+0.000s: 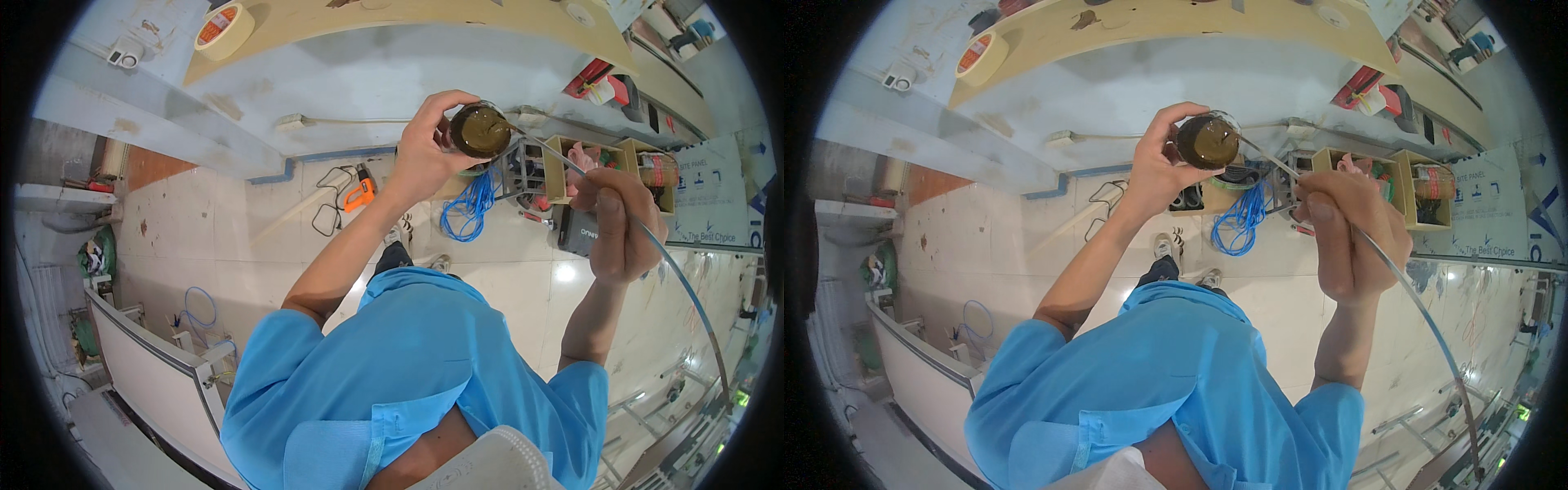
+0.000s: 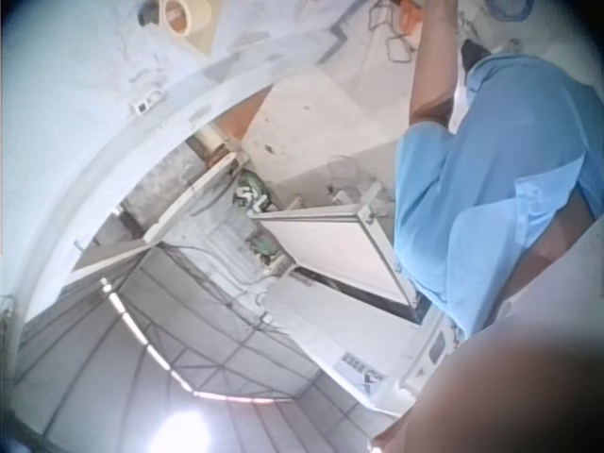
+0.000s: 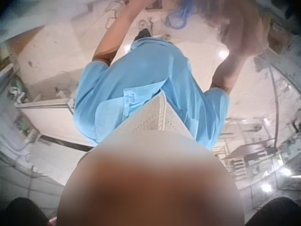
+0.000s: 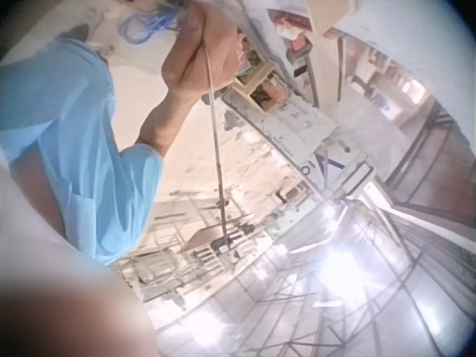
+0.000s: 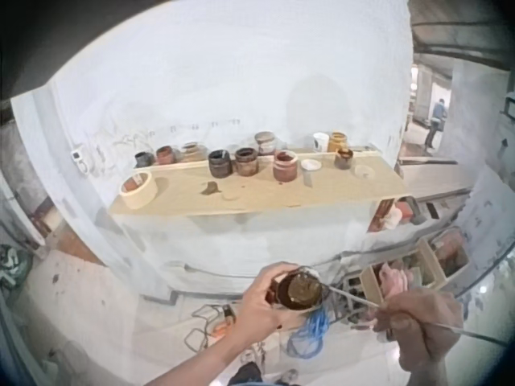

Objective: The person mixes paint in a small container using a brush, then adds liquid from a bottle and continues stirring. The person also wipes a wooden surface with a cloth.

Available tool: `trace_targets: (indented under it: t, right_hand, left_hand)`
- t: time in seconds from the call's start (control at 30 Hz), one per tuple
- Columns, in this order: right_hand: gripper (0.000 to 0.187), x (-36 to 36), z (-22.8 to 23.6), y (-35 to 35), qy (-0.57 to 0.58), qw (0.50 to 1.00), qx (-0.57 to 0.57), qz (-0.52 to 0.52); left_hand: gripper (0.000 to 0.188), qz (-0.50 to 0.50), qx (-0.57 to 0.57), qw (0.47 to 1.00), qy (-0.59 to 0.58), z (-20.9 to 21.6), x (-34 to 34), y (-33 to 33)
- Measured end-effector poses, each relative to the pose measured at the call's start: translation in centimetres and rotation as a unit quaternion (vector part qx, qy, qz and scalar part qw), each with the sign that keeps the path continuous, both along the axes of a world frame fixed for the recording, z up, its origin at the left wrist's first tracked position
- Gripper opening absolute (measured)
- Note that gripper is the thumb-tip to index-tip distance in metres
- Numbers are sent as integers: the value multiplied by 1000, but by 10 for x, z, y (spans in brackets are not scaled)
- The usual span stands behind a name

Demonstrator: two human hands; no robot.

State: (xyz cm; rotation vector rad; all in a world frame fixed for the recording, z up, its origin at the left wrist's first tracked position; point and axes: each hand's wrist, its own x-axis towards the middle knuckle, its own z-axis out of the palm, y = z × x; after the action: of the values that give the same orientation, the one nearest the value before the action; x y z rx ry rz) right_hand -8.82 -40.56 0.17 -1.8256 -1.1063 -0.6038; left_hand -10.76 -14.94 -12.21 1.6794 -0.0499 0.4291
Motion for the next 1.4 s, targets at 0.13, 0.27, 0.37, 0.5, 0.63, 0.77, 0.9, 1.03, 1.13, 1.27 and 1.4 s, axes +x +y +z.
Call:
trace_targets:
  t: [0.13,0.27,0.37,0.5,0.63,0.77,0.9,1.03,1.13,1.27,1.4]
  right_hand:
    - [12,3,1,8,17,999,9,36]
    - [11,7,-4,16,39,995,-57,72]
    - [12,12,-9,23,3,997,-55,52]
    - [14,14,-11,29,30,996,29,81]
    - [14,14,-10,34,83,994,-45,60]
    - [13,17,-9,36,104,992,-37,66]
    - [15,21,-7,41,116,993,-27,19]
    - [17,23,0,45,91,993,58,52]
    - [17,24,10,48,74,994,54,51]
    - [17,26,22,53,12,999,31,42]
    - [16,25,29,60,-5,999,19,46]
  left_hand:
    - [75,25,31,999,-13,5,-4,3]
    - [74,56,61,996,-32,11,-8,7]
    - [76,65,84,993,-44,14,-9,12]
    - [76,77,72,994,-33,16,-11,14]
    - [76,81,68,994,-19,16,-12,15]
    - [75,90,74,993,-7,15,-10,17]
    - [74,100,77,991,-36,14,-6,22]
    - [76,126,70,989,-46,13,-2,25]
    - [78,130,58,989,-44,12,2,25]
    - [79,121,57,991,-20,11,7,26]
    - [78,115,46,991,-43,11,11,30]
